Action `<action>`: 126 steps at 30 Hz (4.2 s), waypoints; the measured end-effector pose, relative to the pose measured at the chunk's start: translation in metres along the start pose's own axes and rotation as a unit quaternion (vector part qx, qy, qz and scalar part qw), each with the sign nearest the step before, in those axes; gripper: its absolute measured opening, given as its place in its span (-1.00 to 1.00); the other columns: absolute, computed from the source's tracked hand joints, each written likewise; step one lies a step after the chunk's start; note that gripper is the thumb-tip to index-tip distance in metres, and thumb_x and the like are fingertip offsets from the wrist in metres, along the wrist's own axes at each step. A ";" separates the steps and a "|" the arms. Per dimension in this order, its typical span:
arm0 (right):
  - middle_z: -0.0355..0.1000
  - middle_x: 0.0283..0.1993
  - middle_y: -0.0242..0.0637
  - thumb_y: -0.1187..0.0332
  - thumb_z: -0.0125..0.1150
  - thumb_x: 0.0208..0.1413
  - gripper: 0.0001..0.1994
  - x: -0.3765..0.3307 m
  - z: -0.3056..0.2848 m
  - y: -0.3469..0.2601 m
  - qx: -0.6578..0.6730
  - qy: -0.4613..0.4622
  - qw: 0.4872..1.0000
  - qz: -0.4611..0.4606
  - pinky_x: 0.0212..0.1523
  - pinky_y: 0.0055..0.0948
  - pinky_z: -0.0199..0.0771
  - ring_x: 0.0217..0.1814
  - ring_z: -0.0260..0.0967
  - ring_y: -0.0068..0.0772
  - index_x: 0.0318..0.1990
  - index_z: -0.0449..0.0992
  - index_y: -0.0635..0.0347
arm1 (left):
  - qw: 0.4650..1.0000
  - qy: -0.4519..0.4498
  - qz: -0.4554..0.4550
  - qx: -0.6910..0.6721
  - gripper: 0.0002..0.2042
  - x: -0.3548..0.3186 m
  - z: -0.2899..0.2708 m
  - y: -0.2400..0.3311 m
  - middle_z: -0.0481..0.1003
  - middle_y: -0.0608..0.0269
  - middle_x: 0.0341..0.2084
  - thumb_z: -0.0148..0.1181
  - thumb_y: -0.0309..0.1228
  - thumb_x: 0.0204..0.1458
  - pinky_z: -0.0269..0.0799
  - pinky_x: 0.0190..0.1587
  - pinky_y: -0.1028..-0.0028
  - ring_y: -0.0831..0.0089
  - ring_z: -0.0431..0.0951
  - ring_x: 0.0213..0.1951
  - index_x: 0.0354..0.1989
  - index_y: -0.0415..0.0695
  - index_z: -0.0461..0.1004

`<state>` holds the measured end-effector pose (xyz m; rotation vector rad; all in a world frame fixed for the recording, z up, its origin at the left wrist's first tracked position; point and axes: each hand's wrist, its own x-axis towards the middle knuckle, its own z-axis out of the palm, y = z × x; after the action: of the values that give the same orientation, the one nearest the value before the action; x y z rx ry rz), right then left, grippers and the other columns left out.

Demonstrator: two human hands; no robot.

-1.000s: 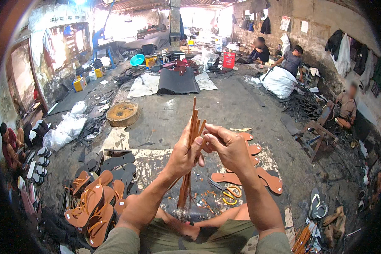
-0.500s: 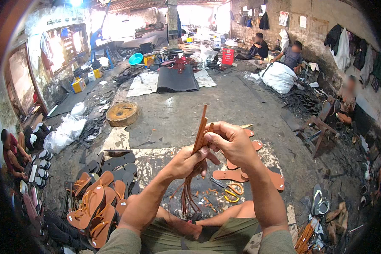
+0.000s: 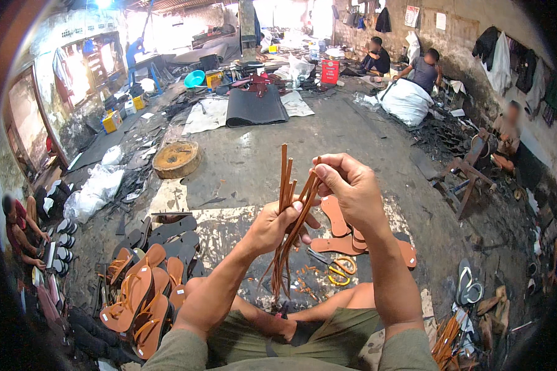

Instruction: The person assembles flip-flops by inserting orange straps through pre-punched holes in brown soles and securing them by hand. They occasionally use scissors to trim excess strap length and place finished flip-flops into a nearby pile.

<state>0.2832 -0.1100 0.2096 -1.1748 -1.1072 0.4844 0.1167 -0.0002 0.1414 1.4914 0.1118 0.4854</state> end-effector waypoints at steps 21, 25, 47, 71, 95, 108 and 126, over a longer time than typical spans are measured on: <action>0.65 -0.21 -0.30 0.35 0.26 0.39 -0.72 -0.001 0.006 0.006 -0.094 -0.130 0.987 0.011 -0.28 -0.52 0.58 -0.29 0.54 -0.61 0.15 0.63 0.26 | 0.990 -0.131 -0.052 -0.012 -0.39 0.000 -0.018 -0.009 0.64 0.05 -0.25 -0.22 0.15 0.46 0.51 -0.49 0.51 0.50 0.58 -0.54 0.21 -0.21 0.38; 0.59 -0.28 -0.42 0.32 0.29 0.38 -0.74 -0.002 0.011 0.000 -0.069 -0.133 0.987 0.055 -0.31 -0.64 0.52 -0.35 0.48 -0.70 0.08 0.64 0.30 | 0.992 -0.106 -0.053 -0.035 -0.33 -0.004 -0.018 -0.006 0.64 -0.10 -0.19 -0.29 0.14 0.47 0.59 -0.46 0.45 0.37 0.66 -0.45 0.35 -0.28 0.27; 0.65 -0.12 -0.26 0.36 0.19 0.41 -0.63 -0.008 0.019 0.037 -0.005 -0.040 0.998 0.040 -0.13 -0.49 0.60 -0.14 0.57 -0.57 0.28 0.51 0.32 | 0.978 0.170 0.064 0.099 -0.55 0.003 0.012 -0.004 0.66 0.08 -0.22 -0.06 -0.05 0.48 0.58 -0.44 0.51 0.42 0.69 -0.42 0.03 -0.27 0.50; 0.64 -0.19 -0.32 0.26 0.21 0.43 -0.77 -0.015 -0.085 0.028 -0.102 0.159 0.982 -0.033 -0.26 -0.55 0.59 -0.28 0.54 -0.65 0.03 0.63 0.20 | 0.956 0.274 0.083 0.059 -0.45 -0.048 -0.127 -0.033 0.39 0.50 -0.54 -0.13 0.02 0.49 0.42 -0.49 0.54 0.67 0.44 -0.53 0.41 -0.15 0.30; 0.70 -0.05 -0.16 0.31 0.28 0.34 -0.68 0.021 0.033 -0.012 -0.147 -0.024 0.985 -0.091 -0.06 -0.40 0.61 -0.06 0.65 -0.44 0.15 0.61 0.26 | 0.925 0.185 0.221 0.248 -0.67 0.008 -0.009 0.038 0.57 0.27 -0.43 -0.01 -0.21 0.49 0.47 -0.33 0.47 0.61 0.52 -0.36 0.01 -0.22 0.56; 0.65 -0.17 -0.19 0.41 0.25 0.34 -0.83 0.016 0.039 -0.008 -0.134 -0.008 0.987 -0.085 -0.18 -0.45 0.64 -0.18 0.61 -0.44 -0.06 0.62 0.35 | 0.885 0.289 0.275 0.239 -0.65 0.020 -0.013 0.007 0.52 -0.20 -0.35 -0.06 -0.21 0.48 0.50 -0.21 0.18 -0.04 0.61 -0.28 -0.14 -0.27 0.50; 0.56 -0.16 -0.29 0.42 0.18 0.41 -0.86 0.013 0.038 0.000 -0.113 -0.021 0.990 -0.085 -0.18 -0.52 0.57 -0.16 0.53 -0.55 0.00 0.51 0.30 | 0.927 0.209 0.242 0.197 -0.67 0.017 -0.014 -0.017 0.56 -0.11 -0.45 -0.09 -0.15 0.49 0.51 -0.27 0.09 -0.18 0.61 -0.33 -0.07 -0.22 0.40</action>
<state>0.2555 -0.0818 0.2147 -1.2577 -1.3124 0.2580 0.1309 0.0194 0.1271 1.7930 0.1845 1.2394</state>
